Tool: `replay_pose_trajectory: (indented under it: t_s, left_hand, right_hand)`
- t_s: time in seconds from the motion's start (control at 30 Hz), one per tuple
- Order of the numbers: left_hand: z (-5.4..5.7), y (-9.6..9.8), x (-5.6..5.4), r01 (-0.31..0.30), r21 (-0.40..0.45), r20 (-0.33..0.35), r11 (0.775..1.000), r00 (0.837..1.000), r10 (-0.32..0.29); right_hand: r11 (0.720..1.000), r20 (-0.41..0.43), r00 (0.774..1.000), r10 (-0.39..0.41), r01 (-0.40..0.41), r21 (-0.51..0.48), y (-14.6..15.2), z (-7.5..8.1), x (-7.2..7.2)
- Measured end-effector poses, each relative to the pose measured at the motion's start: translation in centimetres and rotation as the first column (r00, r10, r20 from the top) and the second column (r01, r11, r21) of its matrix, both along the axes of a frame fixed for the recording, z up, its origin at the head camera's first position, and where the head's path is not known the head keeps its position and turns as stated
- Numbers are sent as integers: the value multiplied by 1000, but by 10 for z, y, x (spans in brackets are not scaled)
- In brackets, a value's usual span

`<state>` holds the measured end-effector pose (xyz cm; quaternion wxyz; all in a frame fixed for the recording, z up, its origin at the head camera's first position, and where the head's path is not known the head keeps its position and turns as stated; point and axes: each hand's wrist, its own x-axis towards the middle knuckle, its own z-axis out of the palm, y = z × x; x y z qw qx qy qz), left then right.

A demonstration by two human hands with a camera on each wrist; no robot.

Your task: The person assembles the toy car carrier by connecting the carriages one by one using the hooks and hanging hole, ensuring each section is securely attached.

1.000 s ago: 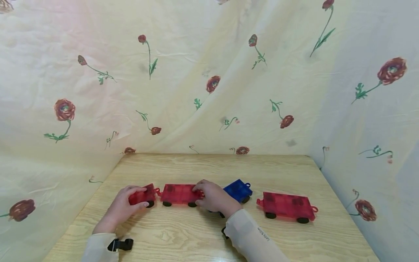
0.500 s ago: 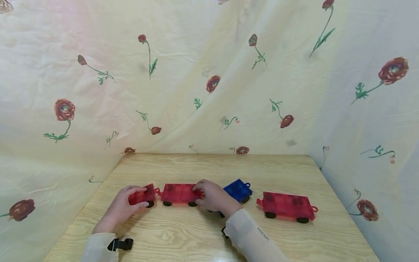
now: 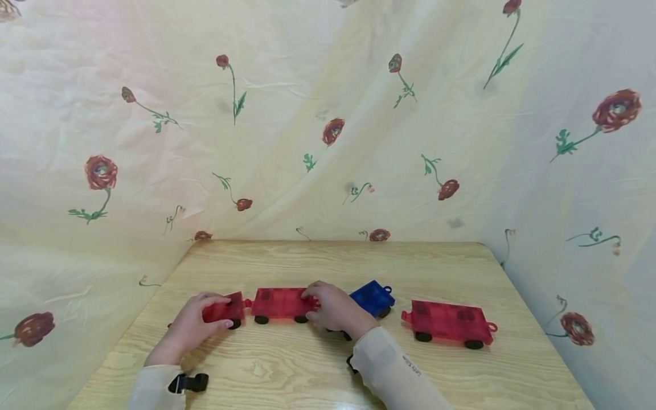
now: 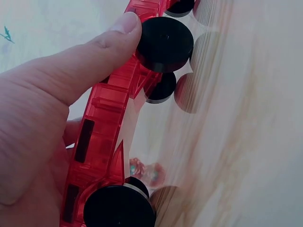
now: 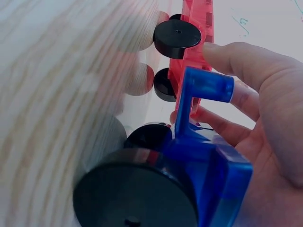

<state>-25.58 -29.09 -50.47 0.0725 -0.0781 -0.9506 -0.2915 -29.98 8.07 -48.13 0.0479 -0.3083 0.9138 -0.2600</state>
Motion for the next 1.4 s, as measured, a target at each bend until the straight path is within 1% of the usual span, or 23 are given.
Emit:
replay_pose_trajectory:
  t_s: [0.17, 0.37, 0.6, 0.73, 0.87, 1.0, 1.07, 1.17, 1.3, 1.4]
  left_hand:
    - [-1, -3, 0, -3, -1, -18, 1000, 1000, 3]
    - [-3, -6, -1, -1, -6, -27, 1000, 1000, 1]
    - [-3, -6, 0, 9, -7, -38, 1000, 999, -10]
    - [-4, -6, 0, 12, -9, -45, 1000, 999, -12]
    - [-4, -5, 0, 10, -10, -52, 1000, 999, -10]
    - [-3, -4, -1, -4, -19, -43, 1000, 999, 4]
    - [-1, -1, -1, -8, -9, -33, 1000, 999, 7]
    - [2, 4, -2, 4, 19, -28, 1000, 1000, -3]
    - [6, 16, -4, 20, 45, -51, 999, 999, -18]
    - [8, 28, -5, 36, 39, -69, 999, 997, -33]
  right_hand:
    - [1000, 0, 1000, 5, -5, -15, -1, -1, 0]
    - [1000, -6, 1000, 8, -8, -3, -3, -3, 0]
    - [1000, -2, 1000, 10, -10, -8, -3, -4, 1]
    - [1000, -3, 1000, 7, -7, 5, -3, -4, 1]
    - [1000, -5, 1000, 4, -4, 18, -2, -2, 3]
    - [1000, 6, 1000, 3, -3, 21, 0, 1, 4]
    - [1000, 4, 1000, 5, -5, 22, 2, 1, 4]
    - [1000, -12, 1000, 6, -6, 14, 8, 3, 5]
    - [1000, -45, 999, -4, 4, -7, 21, 5, 9]
    - [999, -68, 997, -27, 26, -19, 32, 6, 14]
